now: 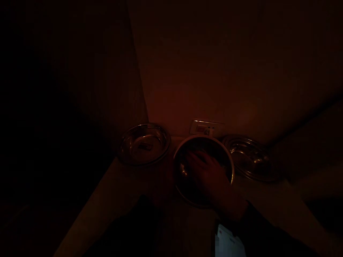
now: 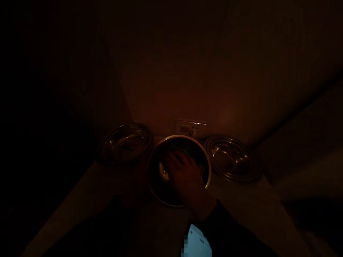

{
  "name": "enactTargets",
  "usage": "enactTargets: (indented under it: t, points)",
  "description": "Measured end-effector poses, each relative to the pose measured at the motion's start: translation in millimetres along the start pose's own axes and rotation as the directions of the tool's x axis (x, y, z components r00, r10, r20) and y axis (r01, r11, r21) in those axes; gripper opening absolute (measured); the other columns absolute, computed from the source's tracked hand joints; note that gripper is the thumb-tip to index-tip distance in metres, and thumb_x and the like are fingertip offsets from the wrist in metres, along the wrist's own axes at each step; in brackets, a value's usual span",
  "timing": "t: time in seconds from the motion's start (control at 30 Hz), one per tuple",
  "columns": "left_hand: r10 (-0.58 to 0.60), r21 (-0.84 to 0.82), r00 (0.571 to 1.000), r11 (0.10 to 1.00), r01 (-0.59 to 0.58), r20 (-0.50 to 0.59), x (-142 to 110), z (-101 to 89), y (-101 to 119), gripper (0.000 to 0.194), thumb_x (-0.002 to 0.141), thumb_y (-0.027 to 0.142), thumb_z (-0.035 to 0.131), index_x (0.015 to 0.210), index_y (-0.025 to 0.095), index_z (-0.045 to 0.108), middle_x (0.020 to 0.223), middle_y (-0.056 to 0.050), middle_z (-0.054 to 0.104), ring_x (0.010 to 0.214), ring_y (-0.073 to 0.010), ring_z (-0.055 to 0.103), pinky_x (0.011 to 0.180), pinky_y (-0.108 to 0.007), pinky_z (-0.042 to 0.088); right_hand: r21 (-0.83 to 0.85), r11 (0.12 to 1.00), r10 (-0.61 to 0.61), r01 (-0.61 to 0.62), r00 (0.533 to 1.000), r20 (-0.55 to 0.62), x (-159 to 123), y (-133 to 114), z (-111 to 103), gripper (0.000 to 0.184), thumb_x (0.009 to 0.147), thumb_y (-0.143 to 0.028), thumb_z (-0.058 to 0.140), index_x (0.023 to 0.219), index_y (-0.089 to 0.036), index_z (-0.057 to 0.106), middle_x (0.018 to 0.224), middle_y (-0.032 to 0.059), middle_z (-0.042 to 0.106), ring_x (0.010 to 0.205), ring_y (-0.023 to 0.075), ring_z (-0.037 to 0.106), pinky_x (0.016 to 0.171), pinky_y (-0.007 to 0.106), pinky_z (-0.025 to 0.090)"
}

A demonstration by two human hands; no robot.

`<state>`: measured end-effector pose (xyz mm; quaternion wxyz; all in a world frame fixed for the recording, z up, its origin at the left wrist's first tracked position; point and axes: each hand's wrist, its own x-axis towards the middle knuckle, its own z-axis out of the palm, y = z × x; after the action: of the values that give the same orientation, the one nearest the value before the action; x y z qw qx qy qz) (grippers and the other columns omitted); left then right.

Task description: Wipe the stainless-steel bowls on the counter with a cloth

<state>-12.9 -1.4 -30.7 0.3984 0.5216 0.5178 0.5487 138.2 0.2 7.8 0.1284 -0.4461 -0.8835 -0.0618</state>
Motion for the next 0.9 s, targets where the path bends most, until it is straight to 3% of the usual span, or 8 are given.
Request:
enactTargets:
  t: [0.13,0.23,0.4,0.57,0.7,0.8,0.9]
  points:
    - [-0.03,-0.037,0.999,0.999,0.029,-0.028,3.7,0.1,-3.8,0.038,0.093,0.035,0.031,0.109,0.019,0.061,0.113,-0.007,0.066,0.108,-0.0212,0.059,0.099,-0.039,0.041,0.108,0.988,-0.114,0.112,0.993,0.02,-2.4,-2.2,1.0,0.038,0.086,-0.012,0.051,0.122,-0.02,0.059,0.131,0.0058,0.057,0.119,0.0315,0.047,0.092,0.051,0.043]
    - [-0.044,-0.064,0.998,0.997,0.041,-0.043,6.3,0.8,-4.9,0.036,0.092,0.031,0.03,0.101,0.018,0.062,0.106,-0.006,0.068,0.098,-0.0191,0.062,0.096,-0.037,0.044,0.215,0.96,-0.196,0.182,0.98,0.045,-8.0,-5.8,-2.6,0.036,0.086,-0.011,0.051,0.118,-0.021,0.061,0.126,0.0043,0.06,0.117,0.0276,0.049,0.094,0.047,0.042]
    - [-0.035,-0.033,0.999,0.999,0.034,-0.039,2.9,-0.1,-1.3,0.029,0.088,0.038,0.04,0.092,0.019,0.062,0.087,-0.003,0.069,0.084,-0.0185,0.062,0.082,-0.033,0.049,0.355,0.918,-0.249,0.175,0.953,0.175,-25.1,-4.7,-19.7,0.036,0.088,-0.011,0.048,0.118,-0.026,0.06,0.115,0.0009,0.066,0.113,0.0188,0.052,0.096,0.038,0.041]
    - [-0.105,-0.07,0.993,0.992,0.101,-0.057,1.0,0.2,3.7,0.032,0.087,0.043,0.041,0.086,0.018,0.06,0.081,-0.003,0.067,0.079,-0.0191,0.061,0.084,-0.037,0.048,0.336,0.93,-0.236,0.151,0.945,0.226,-33.1,-1.5,-18.2,0.04,0.085,-0.008,0.049,0.118,-0.028,0.06,0.113,0.0015,0.067,0.112,0.0194,0.053,0.094,0.039,0.043]
    - [-0.069,-0.147,0.997,0.987,0.064,-0.024,2.2,0.0,8.7,0.033,0.088,0.042,0.037,0.091,0.018,0.059,0.093,-0.004,0.069,0.09,-0.0188,0.062,0.091,-0.036,0.045,0.324,0.933,-0.184,0.156,0.981,0.057,-18.4,-6.5,-5.6,0.038,0.088,-0.014,0.048,0.124,-0.02,0.056,0.124,0.0085,0.061,0.119,0.0244,0.049,0.095,0.045,0.044]
    - [-0.06,-0.184,0.998,0.981,0.062,0.012,2.4,-0.6,13.7,0.034,0.088,0.043,0.037,0.091,0.018,0.06,0.098,-0.005,0.07,0.095,-0.019,0.062,0.094,-0.035,0.044,0.469,0.881,-0.044,0.061,0.998,-0.048,-5.8,-14.6,-2.1,0.038,0.092,-0.017,0.043,0.129,-0.017,0.052,0.127,0.0116,0.058,0.12,0.0227,0.049,0.101,0.044,0.042]
    - [-0.086,-0.205,0.996,0.975,0.089,0.022,1.9,-0.7,16.9,0.034,0.086,0.044,0.038,0.087,0.018,0.06,0.097,-0.005,0.07,0.096,-0.0201,0.062,0.094,-0.035,0.045,0.63,0.776,0.059,-0.024,0.998,-0.035,-4.1,-24.1,-6.5,0.037,0.094,-0.021,0.042,0.13,-0.02,0.051,0.129,0.0096,0.057,0.119,0.0198,0.052,0.102,0.039,0.041]
